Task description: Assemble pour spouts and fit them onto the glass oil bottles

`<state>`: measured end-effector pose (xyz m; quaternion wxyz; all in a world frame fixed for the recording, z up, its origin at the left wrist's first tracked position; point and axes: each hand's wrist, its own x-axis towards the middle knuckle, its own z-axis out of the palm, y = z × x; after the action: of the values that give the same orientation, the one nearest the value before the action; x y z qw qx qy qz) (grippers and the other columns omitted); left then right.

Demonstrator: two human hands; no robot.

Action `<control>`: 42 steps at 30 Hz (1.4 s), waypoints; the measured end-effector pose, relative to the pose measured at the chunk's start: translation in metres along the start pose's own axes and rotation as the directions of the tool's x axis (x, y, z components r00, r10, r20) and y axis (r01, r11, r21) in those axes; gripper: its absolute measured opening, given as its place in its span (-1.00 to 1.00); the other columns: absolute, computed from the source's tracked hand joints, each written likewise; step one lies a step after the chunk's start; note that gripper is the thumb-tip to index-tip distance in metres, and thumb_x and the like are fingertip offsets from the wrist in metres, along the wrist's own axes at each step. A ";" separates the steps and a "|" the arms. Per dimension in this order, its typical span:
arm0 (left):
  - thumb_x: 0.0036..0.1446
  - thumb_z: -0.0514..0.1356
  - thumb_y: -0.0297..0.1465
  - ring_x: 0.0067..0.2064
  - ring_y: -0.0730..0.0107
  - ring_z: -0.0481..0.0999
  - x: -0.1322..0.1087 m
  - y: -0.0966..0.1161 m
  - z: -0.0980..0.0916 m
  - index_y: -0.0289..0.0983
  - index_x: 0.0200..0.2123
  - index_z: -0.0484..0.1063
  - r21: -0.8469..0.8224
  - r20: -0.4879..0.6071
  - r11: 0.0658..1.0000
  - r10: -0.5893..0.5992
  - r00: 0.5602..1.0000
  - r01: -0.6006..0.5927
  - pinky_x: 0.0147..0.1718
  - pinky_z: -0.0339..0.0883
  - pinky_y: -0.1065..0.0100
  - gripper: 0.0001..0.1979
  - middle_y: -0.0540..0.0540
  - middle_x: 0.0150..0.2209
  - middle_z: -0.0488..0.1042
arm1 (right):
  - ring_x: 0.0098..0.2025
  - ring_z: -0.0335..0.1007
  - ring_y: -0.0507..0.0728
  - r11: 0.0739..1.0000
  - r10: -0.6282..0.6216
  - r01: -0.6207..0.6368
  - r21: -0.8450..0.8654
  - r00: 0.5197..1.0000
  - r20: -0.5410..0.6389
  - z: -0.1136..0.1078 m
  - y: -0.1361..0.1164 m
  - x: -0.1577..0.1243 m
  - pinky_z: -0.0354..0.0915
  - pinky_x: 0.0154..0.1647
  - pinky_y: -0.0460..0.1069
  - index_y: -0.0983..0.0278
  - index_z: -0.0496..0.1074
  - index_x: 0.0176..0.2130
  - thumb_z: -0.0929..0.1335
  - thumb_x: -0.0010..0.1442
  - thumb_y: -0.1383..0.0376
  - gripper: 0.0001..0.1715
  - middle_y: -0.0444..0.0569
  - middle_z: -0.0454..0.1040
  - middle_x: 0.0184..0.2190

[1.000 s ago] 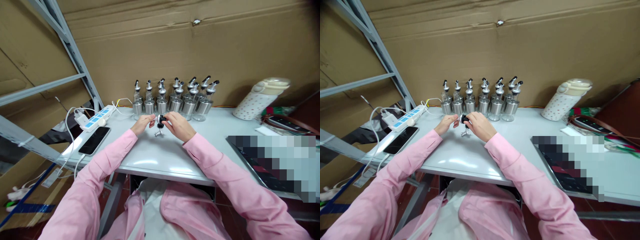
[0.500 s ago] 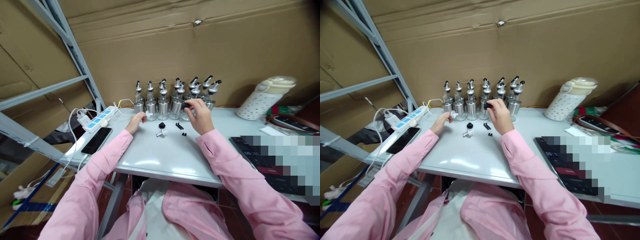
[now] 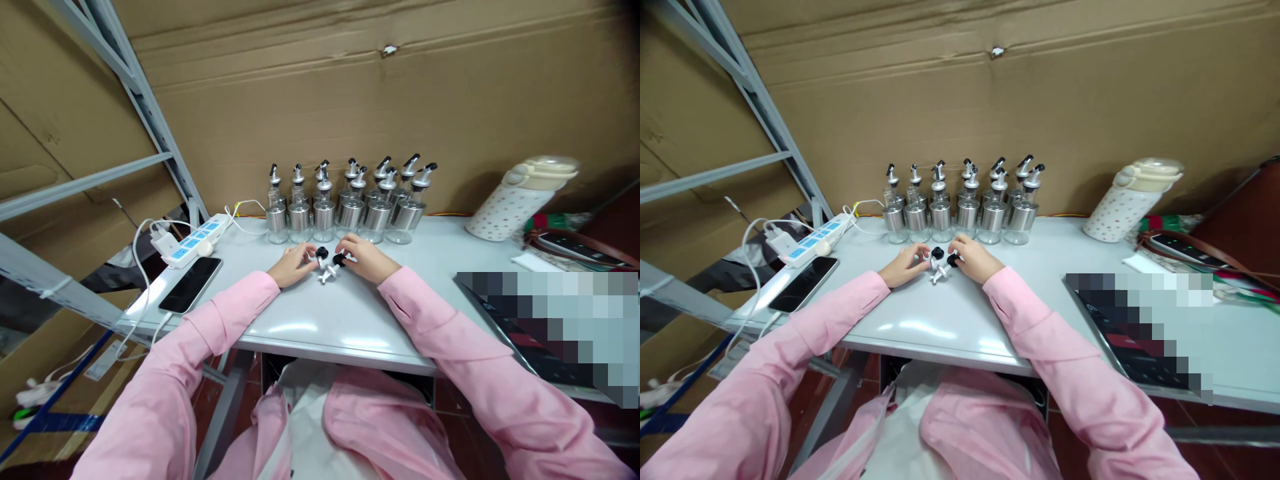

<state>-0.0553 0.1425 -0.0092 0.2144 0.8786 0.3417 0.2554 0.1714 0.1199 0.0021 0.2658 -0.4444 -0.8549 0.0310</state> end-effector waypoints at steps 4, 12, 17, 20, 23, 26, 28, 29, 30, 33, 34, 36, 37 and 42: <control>0.14 0.13 -0.20 -0.10 0.26 0.40 -0.002 0.005 0.000 -0.24 0.01 0.20 0.010 0.025 0.999 0.033 0.999 -0.034 0.02 0.08 0.13 -0.58 -0.14 -0.07 0.36 | -0.39 0.34 0.07 1.000 -0.007 0.007 -0.027 1.000 0.014 -0.003 -0.005 -0.002 0.29 -0.29 -0.05 0.30 0.41 -0.38 0.31 0.01 0.48 -0.85 -0.01 0.38 -0.37; 0.07 0.18 -0.10 0.08 0.14 0.28 -0.007 0.025 0.006 -0.18 -0.04 0.33 0.174 0.182 0.952 0.221 0.958 -0.253 0.06 -0.04 0.09 -0.57 -0.17 0.04 0.27 | -0.35 0.41 0.08 0.999 0.032 -0.034 0.025 0.997 0.072 -0.002 -0.010 -0.002 0.29 -0.25 -0.05 0.32 0.46 -0.33 0.28 0.06 0.46 -0.82 0.02 0.47 -0.38; 0.07 0.17 -0.12 0.04 0.17 0.31 -0.008 0.028 0.007 -0.21 -0.07 0.32 0.177 0.193 0.947 0.233 0.953 -0.268 0.04 -0.04 0.13 -0.59 -0.18 0.04 0.27 | -0.34 0.42 0.09 0.997 0.003 -0.008 0.076 0.997 0.072 -0.003 -0.013 -0.002 0.29 -0.25 -0.04 0.30 0.47 -0.31 0.24 0.11 0.47 -0.76 0.01 0.52 -0.37; 0.09 0.14 -0.20 0.04 0.16 0.30 -0.009 0.027 0.006 -0.20 -0.02 0.28 0.163 0.183 0.950 0.235 0.955 -0.265 0.05 -0.04 0.14 -0.61 -0.19 0.02 0.29 | -0.29 0.44 0.12 0.997 0.038 -0.040 0.066 0.999 0.020 -0.004 -0.013 -0.002 0.29 -0.21 -0.01 0.30 0.46 -0.30 0.24 0.14 0.41 -0.79 0.04 0.53 -0.32; 0.07 0.15 -0.21 0.09 0.11 0.27 -0.009 0.027 0.005 -0.18 0.02 0.26 0.156 0.190 0.946 0.252 0.949 -0.283 0.08 -0.06 0.09 -0.57 -0.21 0.04 0.28 | -0.29 0.43 0.12 0.998 0.063 -0.063 0.030 0.998 -0.010 -0.006 -0.012 -0.001 0.29 -0.21 -0.01 0.30 0.46 -0.31 0.24 0.15 0.41 -0.80 0.04 0.53 -0.33; 0.04 0.19 -0.16 0.11 0.06 0.25 -0.010 0.029 0.006 -0.17 0.04 0.28 0.132 0.205 0.939 0.287 0.936 -0.317 0.10 -0.07 0.04 -0.51 -0.22 0.07 0.25 | -0.34 0.43 0.10 0.997 0.066 -0.067 0.040 0.998 0.021 -0.006 -0.013 -0.001 0.28 -0.25 -0.03 0.31 0.46 -0.31 0.23 0.15 0.43 -0.77 0.03 0.53 -0.37; 0.02 0.21 -0.12 0.11 0.05 0.24 -0.009 0.030 0.007 -0.17 0.07 0.27 0.117 0.227 0.935 0.305 0.925 -0.336 0.11 -0.03 0.05 -0.45 -0.24 0.09 0.23 | -0.37 0.42 0.08 0.996 0.066 -0.069 0.060 0.997 0.043 -0.006 -0.014 -0.001 0.28 -0.28 -0.05 0.30 0.47 -0.31 0.22 0.16 0.43 -0.76 0.01 0.53 -0.40; 0.01 0.21 -0.10 0.12 0.04 0.23 -0.009 0.031 0.007 -0.17 0.09 0.26 0.115 0.237 0.932 0.309 0.921 -0.343 0.10 0.00 0.06 -0.42 -0.25 0.10 0.22 | -0.38 0.42 0.08 0.995 0.068 -0.072 0.069 0.996 0.048 -0.006 -0.015 -0.001 0.27 -0.29 -0.05 0.30 0.47 -0.30 0.22 0.17 0.43 -0.75 0.00 0.53 -0.41; 0.01 0.22 -0.09 0.13 0.04 0.22 -0.009 0.032 0.008 -0.16 0.10 0.25 0.120 0.246 0.929 0.314 0.917 -0.350 0.10 0.03 0.07 -0.40 -0.26 0.12 0.20 | -0.39 0.41 0.07 0.994 0.072 -0.076 0.077 0.996 0.051 -0.006 -0.016 -0.001 0.27 -0.30 -0.06 0.29 0.47 -0.31 0.21 0.17 0.42 -0.75 -0.02 0.53 -0.42; 0.04 0.20 -0.07 0.13 0.02 0.21 -0.008 0.032 0.010 -0.17 0.07 0.30 0.154 0.261 0.907 0.346 0.901 -0.393 0.08 0.08 0.07 -0.45 -0.27 0.13 0.18 | -0.41 0.40 0.06 0.992 0.081 -0.086 0.092 0.995 0.057 -0.007 -0.019 -0.001 0.27 -0.30 -0.06 0.29 0.46 -0.33 0.21 0.16 0.44 -0.75 -0.03 0.53 -0.43; 0.05 0.19 -0.08 0.12 0.02 0.22 -0.008 0.032 0.011 -0.18 0.03 0.34 0.166 0.264 0.897 0.360 0.895 -0.409 0.07 0.10 0.07 -0.49 -0.27 0.11 0.19 | -0.41 0.40 0.05 0.992 0.078 -0.083 0.096 0.995 0.055 -0.007 -0.019 -0.001 0.27 -0.30 -0.06 0.29 0.46 -0.35 0.21 0.15 0.44 -0.75 -0.03 0.53 -0.43; 0.08 0.16 -0.09 0.08 0.05 0.27 -0.008 0.032 0.011 -0.23 -0.06 0.39 0.182 0.258 0.887 0.373 0.891 -0.424 0.04 0.14 0.10 -0.56 -0.28 0.08 0.21 | -0.40 0.41 0.06 0.993 0.057 -0.062 0.105 0.997 0.048 -0.006 -0.020 -0.001 0.28 -0.29 -0.06 0.29 0.46 -0.36 0.21 0.14 0.45 -0.75 -0.04 0.53 -0.42; 0.11 0.14 -0.10 0.05 0.07 0.29 -0.008 0.032 0.011 -0.25 -0.10 0.40 0.183 0.251 0.889 0.370 0.894 -0.419 0.02 0.16 0.12 -0.60 -0.28 0.06 0.23 | -0.39 0.41 0.06 0.993 0.046 -0.050 0.110 0.998 0.042 -0.006 -0.019 -0.001 0.29 -0.28 -0.05 0.28 0.45 -0.36 0.21 0.13 0.45 -0.75 -0.04 0.53 -0.42; 0.18 0.05 -0.23 -0.04 0.17 0.36 -0.009 0.034 0.010 -0.28 -0.17 0.37 0.167 0.222 0.904 0.355 0.908 -0.394 -0.02 0.21 0.18 -0.73 -0.26 0.01 0.28 | -0.26 0.43 0.13 0.990 0.040 -0.034 0.136 0.998 -0.047 -0.007 -0.017 -0.001 0.31 -0.16 0.03 0.28 0.44 -0.31 0.24 0.14 0.38 -0.81 0.02 0.53 -0.32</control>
<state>-0.0385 0.1111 -0.0011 0.0991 0.9654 0.1694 0.1715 0.1627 0.1078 0.0127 0.3159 -0.4418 -0.8356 0.0827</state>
